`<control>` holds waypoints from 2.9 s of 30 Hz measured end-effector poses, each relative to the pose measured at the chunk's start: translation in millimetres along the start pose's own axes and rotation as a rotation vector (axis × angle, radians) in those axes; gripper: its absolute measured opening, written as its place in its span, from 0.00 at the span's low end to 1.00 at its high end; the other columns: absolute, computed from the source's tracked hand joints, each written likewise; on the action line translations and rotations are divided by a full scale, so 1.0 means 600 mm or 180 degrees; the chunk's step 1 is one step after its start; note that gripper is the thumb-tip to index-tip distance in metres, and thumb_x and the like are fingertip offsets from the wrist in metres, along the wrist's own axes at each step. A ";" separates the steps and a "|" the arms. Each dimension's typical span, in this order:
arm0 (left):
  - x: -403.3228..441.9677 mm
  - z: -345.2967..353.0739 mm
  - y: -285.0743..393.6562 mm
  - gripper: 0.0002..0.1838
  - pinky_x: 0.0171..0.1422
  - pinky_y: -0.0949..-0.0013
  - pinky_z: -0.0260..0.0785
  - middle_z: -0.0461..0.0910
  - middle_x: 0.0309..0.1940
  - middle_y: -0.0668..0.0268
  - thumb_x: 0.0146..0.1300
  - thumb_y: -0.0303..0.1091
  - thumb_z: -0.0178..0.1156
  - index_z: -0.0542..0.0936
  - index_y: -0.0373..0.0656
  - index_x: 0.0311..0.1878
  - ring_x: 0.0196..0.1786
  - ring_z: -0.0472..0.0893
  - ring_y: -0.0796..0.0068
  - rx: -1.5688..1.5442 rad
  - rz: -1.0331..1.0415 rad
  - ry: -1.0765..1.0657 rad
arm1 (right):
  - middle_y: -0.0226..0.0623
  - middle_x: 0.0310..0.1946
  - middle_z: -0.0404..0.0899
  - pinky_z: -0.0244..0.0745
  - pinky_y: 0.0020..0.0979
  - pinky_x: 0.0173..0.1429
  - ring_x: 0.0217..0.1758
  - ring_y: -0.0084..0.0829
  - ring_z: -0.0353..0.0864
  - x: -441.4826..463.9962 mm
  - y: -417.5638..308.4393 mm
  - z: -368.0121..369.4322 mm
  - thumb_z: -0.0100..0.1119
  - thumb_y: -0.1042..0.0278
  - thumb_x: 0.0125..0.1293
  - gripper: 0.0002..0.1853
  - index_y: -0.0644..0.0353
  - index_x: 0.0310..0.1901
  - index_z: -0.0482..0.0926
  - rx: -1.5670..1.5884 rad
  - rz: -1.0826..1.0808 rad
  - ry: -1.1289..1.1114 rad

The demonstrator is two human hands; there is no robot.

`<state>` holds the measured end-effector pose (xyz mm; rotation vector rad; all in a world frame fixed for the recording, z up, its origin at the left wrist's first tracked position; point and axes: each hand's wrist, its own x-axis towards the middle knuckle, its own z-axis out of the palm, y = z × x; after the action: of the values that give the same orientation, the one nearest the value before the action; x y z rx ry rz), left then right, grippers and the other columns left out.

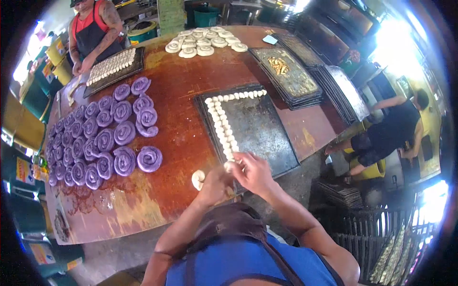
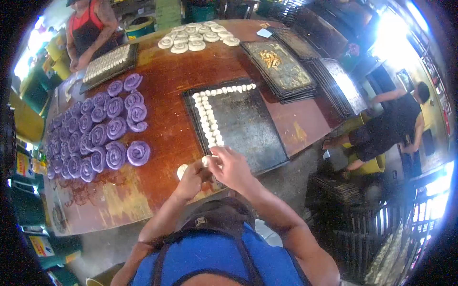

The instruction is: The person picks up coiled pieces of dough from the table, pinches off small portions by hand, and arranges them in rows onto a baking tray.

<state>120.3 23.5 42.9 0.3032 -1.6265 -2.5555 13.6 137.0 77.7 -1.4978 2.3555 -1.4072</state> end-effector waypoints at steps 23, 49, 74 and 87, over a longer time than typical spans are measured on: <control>0.101 -0.060 -0.049 0.21 0.35 0.73 0.73 0.78 0.44 0.60 0.71 0.39 0.51 0.67 0.40 0.63 0.35 0.78 0.76 0.1523 0.0391 0.2271 | 0.46 0.42 0.79 0.80 0.37 0.42 0.40 0.37 0.82 0.217 0.162 -0.041 0.61 0.64 0.64 0.22 0.60 0.58 0.73 0.0832 0.0225 -0.1854; 0.120 -0.027 -0.021 0.07 0.21 0.82 0.53 0.63 0.17 0.79 0.70 0.35 0.52 0.74 0.45 0.36 0.17 0.61 0.90 -0.1233 -0.0218 0.2356 | 0.43 0.33 0.83 0.79 0.36 0.48 0.36 0.35 0.84 0.306 0.385 0.058 0.57 0.58 0.68 0.13 0.60 0.41 0.81 -0.0053 0.0868 -0.1287; -0.110 -0.166 0.207 0.06 0.15 0.83 0.44 0.57 0.20 0.78 0.71 0.36 0.50 0.73 0.46 0.40 0.18 0.54 0.90 -0.2147 0.2222 0.1491 | 0.36 0.33 0.82 0.74 0.30 0.30 0.26 0.26 0.78 0.081 0.107 0.015 0.64 0.52 0.63 0.24 0.59 0.53 0.72 0.1804 0.0977 -0.3363; -0.172 -0.182 -0.007 0.12 0.43 0.68 0.71 0.73 0.31 0.71 0.67 0.34 0.56 0.77 0.47 0.52 0.37 0.73 0.77 -0.0710 0.1616 0.5829 | 0.43 0.33 0.81 0.79 0.36 0.41 0.36 0.36 0.82 0.159 0.231 -0.056 0.63 0.62 0.62 0.17 0.63 0.48 0.76 -0.0444 0.0472 -0.3379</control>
<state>244.8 -51.8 6.0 1.3539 -0.4822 -1.0178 -151.8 108.6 42.5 -1.4903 1.7960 -0.2375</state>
